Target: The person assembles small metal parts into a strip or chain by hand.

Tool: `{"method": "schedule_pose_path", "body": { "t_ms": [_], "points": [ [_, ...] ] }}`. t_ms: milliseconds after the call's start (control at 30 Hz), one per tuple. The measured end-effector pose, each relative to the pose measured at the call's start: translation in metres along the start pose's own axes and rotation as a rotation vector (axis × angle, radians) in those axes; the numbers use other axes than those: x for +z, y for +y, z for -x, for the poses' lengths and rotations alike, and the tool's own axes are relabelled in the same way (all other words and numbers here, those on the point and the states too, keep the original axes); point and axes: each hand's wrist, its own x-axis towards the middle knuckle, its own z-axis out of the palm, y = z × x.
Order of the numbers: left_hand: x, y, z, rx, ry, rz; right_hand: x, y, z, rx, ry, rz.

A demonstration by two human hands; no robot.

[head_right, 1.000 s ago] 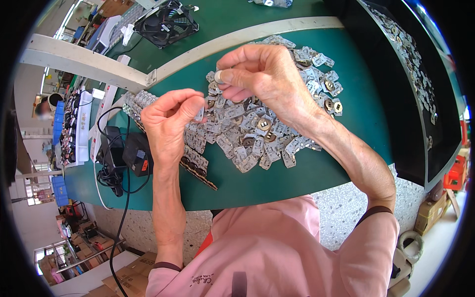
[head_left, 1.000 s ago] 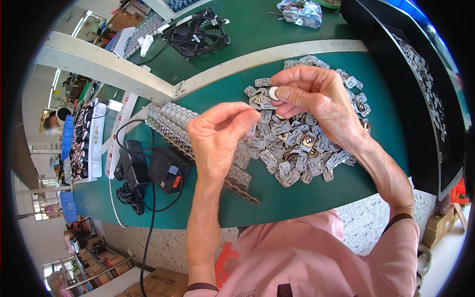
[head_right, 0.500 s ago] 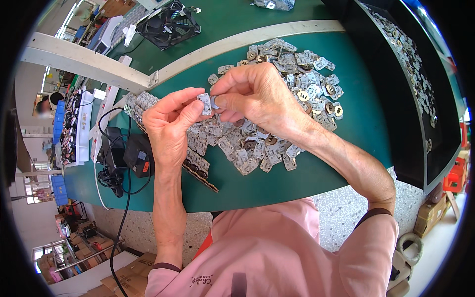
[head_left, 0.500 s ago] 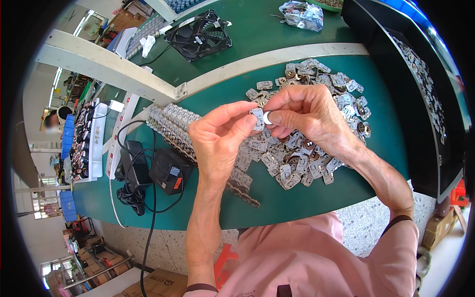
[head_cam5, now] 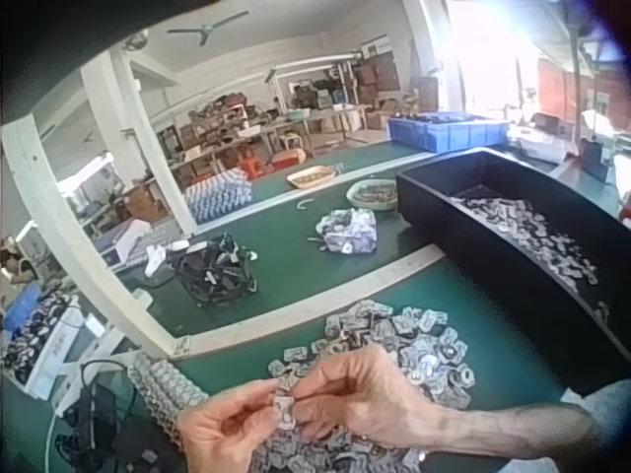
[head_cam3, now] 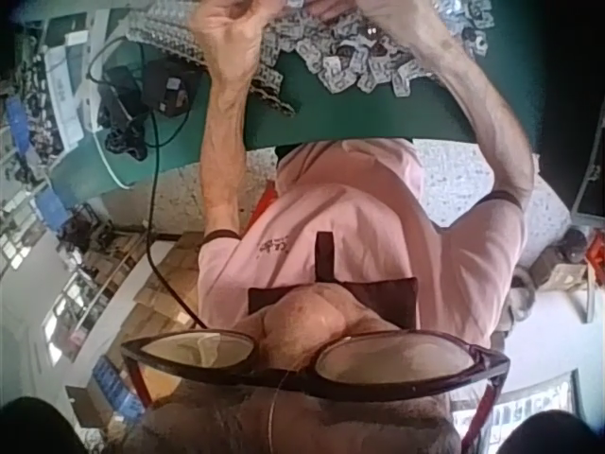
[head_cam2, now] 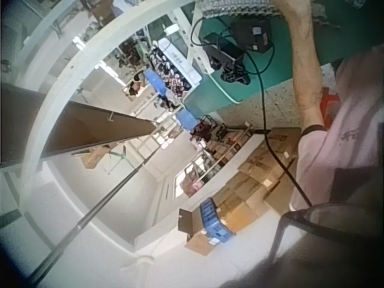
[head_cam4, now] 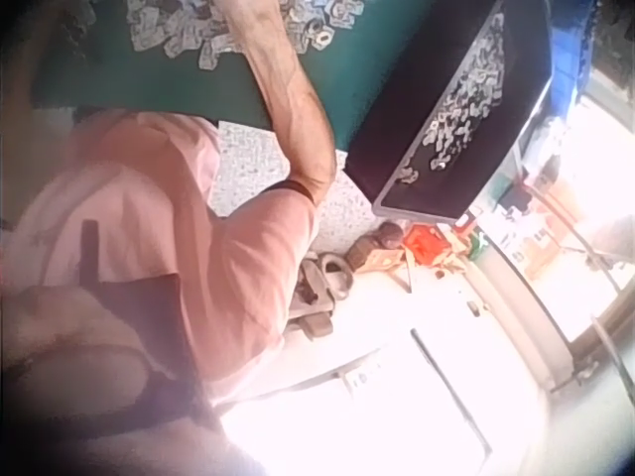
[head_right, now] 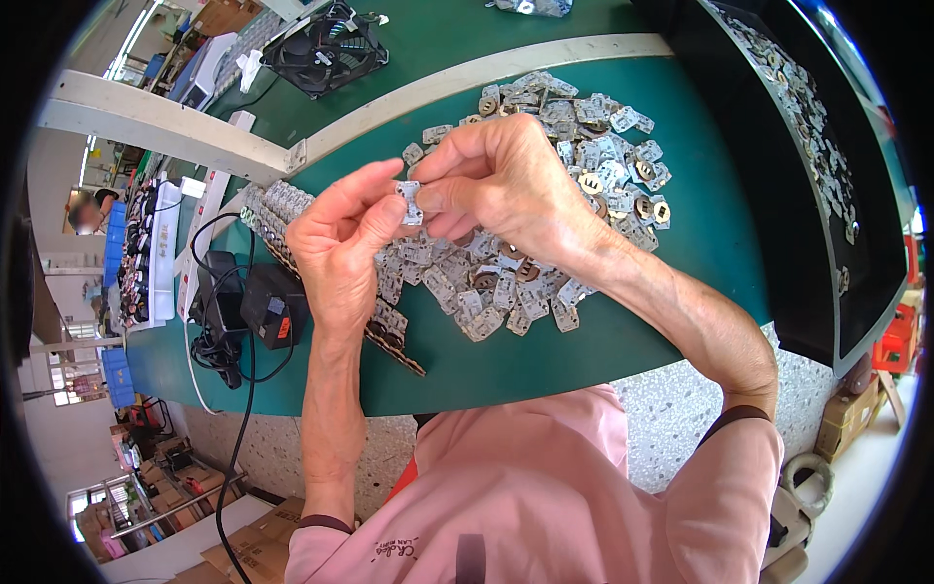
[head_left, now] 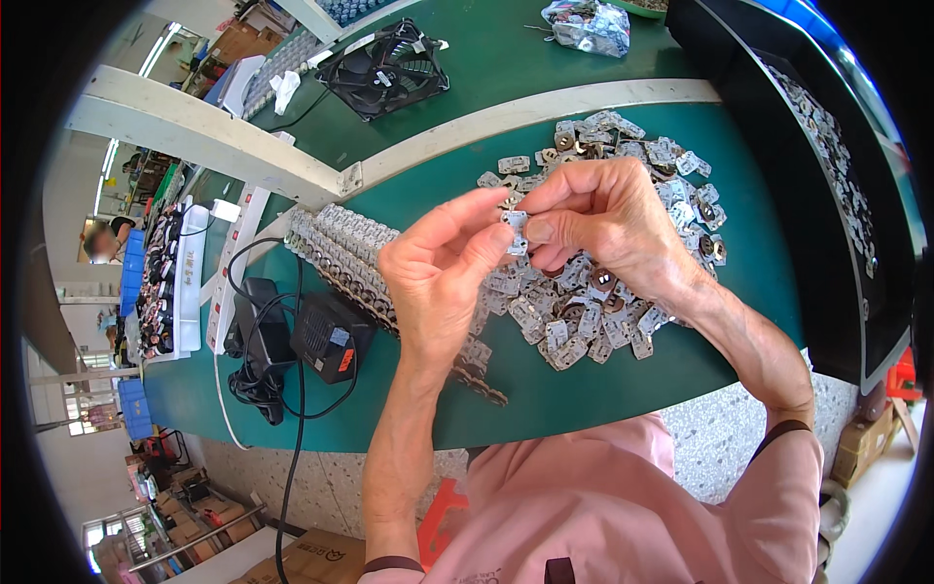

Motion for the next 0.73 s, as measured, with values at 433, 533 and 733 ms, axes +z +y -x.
{"method": "schedule_pose_path", "body": {
  "t_ms": [433,533,733],
  "points": [
    [-0.008,0.000,-0.005,0.038,-0.118,-0.018,-0.006,-0.007,-0.002,0.037,-0.034,0.065],
    [-0.011,0.000,-0.005,0.032,-0.141,-0.040,-0.005,-0.006,-0.003,0.061,-0.040,0.067],
    [-0.014,-0.001,-0.006,-0.029,-0.127,-0.060,-0.005,-0.002,-0.004,0.074,-0.069,0.079]
  ]
}}
